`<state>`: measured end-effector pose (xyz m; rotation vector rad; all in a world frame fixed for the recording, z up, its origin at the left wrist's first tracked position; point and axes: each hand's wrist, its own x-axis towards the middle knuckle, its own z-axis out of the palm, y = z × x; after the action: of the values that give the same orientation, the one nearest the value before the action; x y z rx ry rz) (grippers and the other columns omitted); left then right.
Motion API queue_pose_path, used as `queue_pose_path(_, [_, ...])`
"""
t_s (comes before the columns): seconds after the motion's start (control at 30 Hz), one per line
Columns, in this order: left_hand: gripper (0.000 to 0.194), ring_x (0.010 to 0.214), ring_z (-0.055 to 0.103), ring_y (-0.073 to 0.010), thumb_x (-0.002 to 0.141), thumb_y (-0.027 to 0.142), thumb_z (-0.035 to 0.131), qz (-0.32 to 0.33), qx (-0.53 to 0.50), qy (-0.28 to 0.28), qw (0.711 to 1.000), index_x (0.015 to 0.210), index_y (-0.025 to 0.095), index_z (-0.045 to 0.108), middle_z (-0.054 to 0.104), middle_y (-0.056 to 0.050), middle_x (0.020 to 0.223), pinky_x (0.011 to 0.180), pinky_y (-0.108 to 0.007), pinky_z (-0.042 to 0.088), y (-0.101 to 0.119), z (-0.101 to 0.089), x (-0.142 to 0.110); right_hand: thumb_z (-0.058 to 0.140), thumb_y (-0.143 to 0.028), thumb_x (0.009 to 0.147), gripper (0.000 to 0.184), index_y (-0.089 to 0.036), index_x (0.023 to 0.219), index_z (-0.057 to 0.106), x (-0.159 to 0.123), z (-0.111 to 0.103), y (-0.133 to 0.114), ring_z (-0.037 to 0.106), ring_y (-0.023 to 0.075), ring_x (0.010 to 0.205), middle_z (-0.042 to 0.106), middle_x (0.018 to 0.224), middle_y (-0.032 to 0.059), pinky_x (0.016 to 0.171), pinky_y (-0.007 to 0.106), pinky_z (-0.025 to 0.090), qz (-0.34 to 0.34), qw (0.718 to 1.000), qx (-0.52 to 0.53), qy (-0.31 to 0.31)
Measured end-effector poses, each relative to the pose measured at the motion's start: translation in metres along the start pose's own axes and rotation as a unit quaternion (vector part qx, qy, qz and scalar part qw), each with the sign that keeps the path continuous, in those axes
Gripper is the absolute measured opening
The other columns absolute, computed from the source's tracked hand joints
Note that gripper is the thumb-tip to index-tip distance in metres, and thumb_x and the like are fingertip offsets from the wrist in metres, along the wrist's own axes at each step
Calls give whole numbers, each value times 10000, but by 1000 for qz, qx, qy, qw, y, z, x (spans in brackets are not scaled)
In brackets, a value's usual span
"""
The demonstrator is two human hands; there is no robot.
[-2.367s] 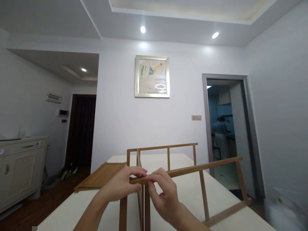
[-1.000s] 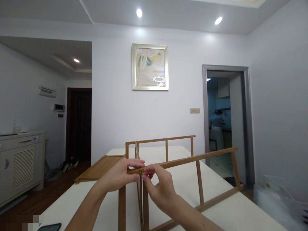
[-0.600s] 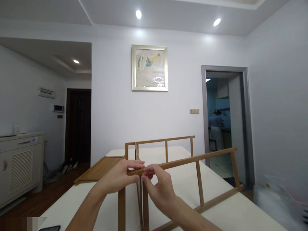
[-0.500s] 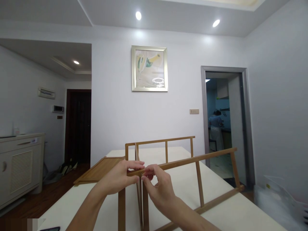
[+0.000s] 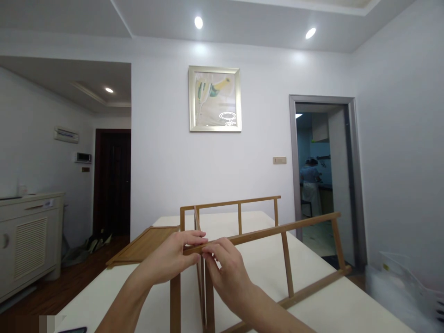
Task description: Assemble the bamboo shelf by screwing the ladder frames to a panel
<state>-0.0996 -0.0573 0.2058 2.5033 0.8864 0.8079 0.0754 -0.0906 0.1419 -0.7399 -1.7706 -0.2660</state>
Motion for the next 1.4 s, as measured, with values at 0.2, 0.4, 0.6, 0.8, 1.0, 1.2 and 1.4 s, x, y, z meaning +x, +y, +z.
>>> queue_pose_path(0.2, [352,1265,526,-245,783,268,640,5,-4,7,1000,1123,312,720,630,-31,1307,1088,-388,393,-3,0,-2,510,-112,894,155,-201,992,591,-1,0,-1,572,191,855,631,888,63,751,336,505,2,1000,-17,-14])
queue_pose_path(0.4, [364,1254,535,-249,772,249,638,8,-7,13,1000,1120,313,722,641,-20,1292,1093,-390,388,-4,0,0,494,-112,905,154,-199,985,593,-2,1,0,572,181,821,625,872,59,727,323,503,2,1000,-17,-17])
queue_pose_path(0.6, [441,1171,591,-247,760,256,629,-5,-43,11,999,1198,249,672,657,-56,1259,1029,-374,448,-7,2,0,505,-120,899,132,-200,950,597,-2,1,-1,585,181,817,629,862,56,718,320,510,-9,999,-37,-6])
queue_pose_path(0.8, [250,1076,635,-237,726,228,647,-6,-81,28,996,975,199,641,674,-82,1179,941,-341,495,-7,3,-2,497,-117,901,139,-201,958,594,-2,1,-2,590,185,821,635,861,59,711,328,518,-18,999,-33,-1])
queue_pose_path(1.0, [88,1180,584,-266,711,202,638,-20,-97,32,995,794,200,608,682,-86,1162,955,-343,478,-8,4,-2,484,-113,905,159,-203,952,606,-2,2,-1,599,187,817,640,857,62,707,329,527,-22,999,-42,1])
queue_pose_path(1.2, [165,1071,631,-256,721,222,623,-11,-66,36,997,871,200,687,708,-69,1083,930,-331,482,-6,3,-3,484,-118,914,156,-204,956,608,-2,2,0,599,181,814,643,861,61,706,323,525,-22,999,-44,0])
queue_pose_path(1.4, [203,973,644,-243,743,239,607,-6,-45,32,998,918,205,704,707,-39,920,891,-326,486,-3,1,-4,486,-121,916,159,-206,955,615,-1,2,0,604,178,800,643,844,59,696,318,528,-29,998,-52,7])
